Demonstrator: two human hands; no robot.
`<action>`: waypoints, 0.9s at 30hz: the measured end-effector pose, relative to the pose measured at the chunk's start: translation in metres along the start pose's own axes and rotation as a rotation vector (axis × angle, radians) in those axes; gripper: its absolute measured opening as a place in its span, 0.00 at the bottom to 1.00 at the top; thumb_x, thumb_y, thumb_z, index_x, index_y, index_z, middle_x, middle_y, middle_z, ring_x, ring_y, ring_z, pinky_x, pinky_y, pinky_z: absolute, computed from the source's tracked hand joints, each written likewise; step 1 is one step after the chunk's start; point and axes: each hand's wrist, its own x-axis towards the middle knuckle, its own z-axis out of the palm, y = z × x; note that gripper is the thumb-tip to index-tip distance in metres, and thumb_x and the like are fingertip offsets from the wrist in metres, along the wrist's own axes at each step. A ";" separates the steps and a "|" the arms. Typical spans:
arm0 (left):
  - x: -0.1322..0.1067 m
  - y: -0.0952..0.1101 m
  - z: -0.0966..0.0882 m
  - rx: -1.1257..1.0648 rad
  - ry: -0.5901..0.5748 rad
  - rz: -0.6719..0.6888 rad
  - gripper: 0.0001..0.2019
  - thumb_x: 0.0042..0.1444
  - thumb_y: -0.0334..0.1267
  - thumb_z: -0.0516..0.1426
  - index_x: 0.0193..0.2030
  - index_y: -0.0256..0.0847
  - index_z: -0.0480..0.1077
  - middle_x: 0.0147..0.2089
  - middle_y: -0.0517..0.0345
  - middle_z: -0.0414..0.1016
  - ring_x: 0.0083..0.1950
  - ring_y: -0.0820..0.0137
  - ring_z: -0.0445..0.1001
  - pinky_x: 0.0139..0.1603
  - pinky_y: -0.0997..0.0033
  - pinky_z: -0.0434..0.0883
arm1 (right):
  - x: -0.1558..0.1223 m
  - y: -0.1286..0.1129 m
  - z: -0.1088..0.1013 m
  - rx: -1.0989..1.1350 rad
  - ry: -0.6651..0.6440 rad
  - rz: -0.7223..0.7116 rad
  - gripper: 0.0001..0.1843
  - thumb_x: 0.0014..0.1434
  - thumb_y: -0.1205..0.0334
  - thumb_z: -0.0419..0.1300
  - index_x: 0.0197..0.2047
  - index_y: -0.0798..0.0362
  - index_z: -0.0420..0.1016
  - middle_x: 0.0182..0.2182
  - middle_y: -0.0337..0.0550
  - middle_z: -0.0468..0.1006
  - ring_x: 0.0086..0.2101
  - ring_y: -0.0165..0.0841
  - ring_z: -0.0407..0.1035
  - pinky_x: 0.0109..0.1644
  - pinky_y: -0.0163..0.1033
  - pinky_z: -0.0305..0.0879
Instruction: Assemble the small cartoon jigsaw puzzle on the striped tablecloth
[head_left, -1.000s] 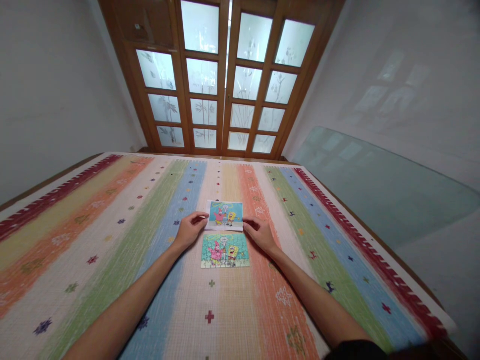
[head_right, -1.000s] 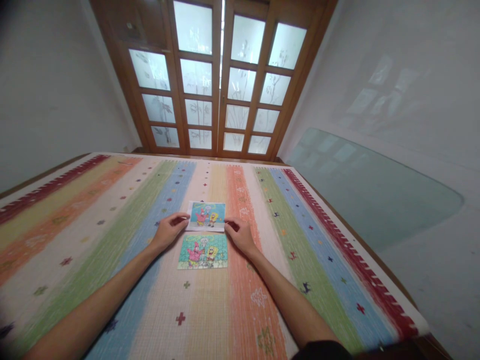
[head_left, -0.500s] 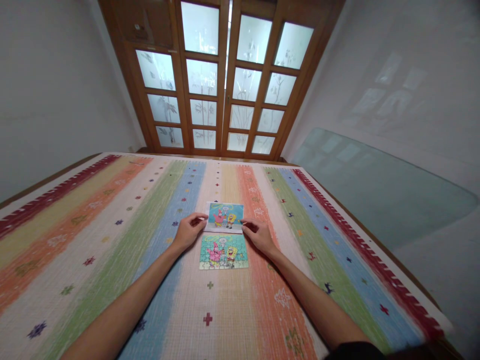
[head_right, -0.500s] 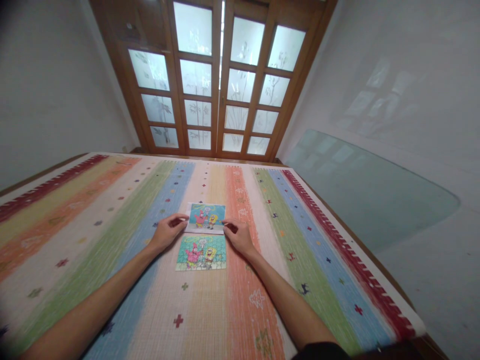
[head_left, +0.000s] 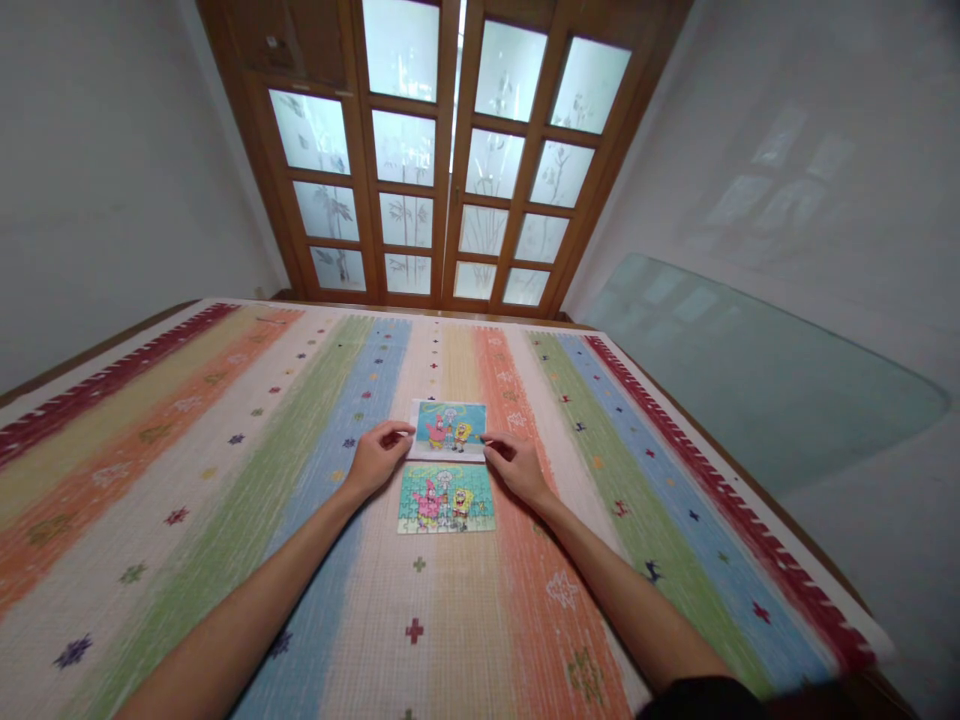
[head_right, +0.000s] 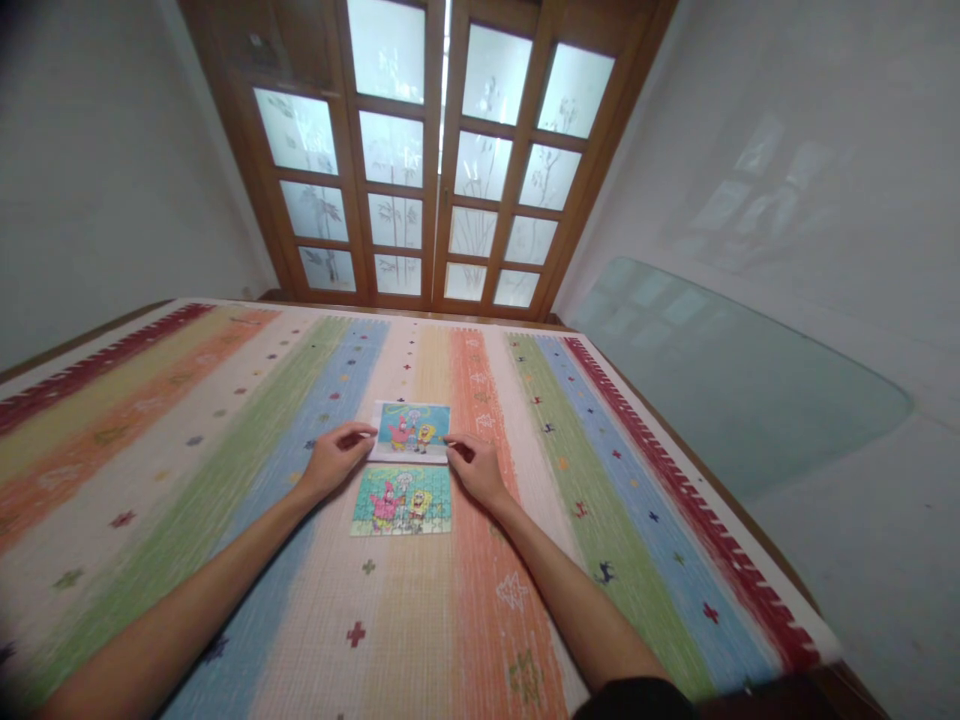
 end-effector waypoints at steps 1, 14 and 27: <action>0.000 0.000 0.000 0.010 0.007 0.010 0.11 0.52 0.43 0.61 0.36 0.40 0.81 0.41 0.51 0.83 0.40 0.63 0.80 0.47 0.65 0.78 | 0.000 -0.001 0.000 -0.014 -0.005 -0.003 0.11 0.58 0.60 0.63 0.41 0.50 0.86 0.39 0.47 0.87 0.37 0.40 0.80 0.47 0.47 0.77; -0.002 -0.005 0.001 0.144 0.036 0.089 0.10 0.57 0.41 0.60 0.36 0.41 0.83 0.52 0.48 0.79 0.48 0.61 0.80 0.55 0.61 0.78 | -0.001 -0.001 0.002 -0.181 -0.067 -0.093 0.14 0.59 0.66 0.60 0.44 0.49 0.86 0.42 0.47 0.86 0.45 0.43 0.78 0.54 0.51 0.73; -0.004 -0.013 0.005 0.335 -0.035 0.184 0.09 0.57 0.35 0.57 0.33 0.42 0.81 0.43 0.50 0.82 0.49 0.58 0.78 0.58 0.53 0.76 | -0.005 -0.005 0.005 -0.510 -0.073 -0.192 0.12 0.65 0.65 0.60 0.45 0.52 0.85 0.46 0.52 0.83 0.49 0.45 0.72 0.57 0.54 0.69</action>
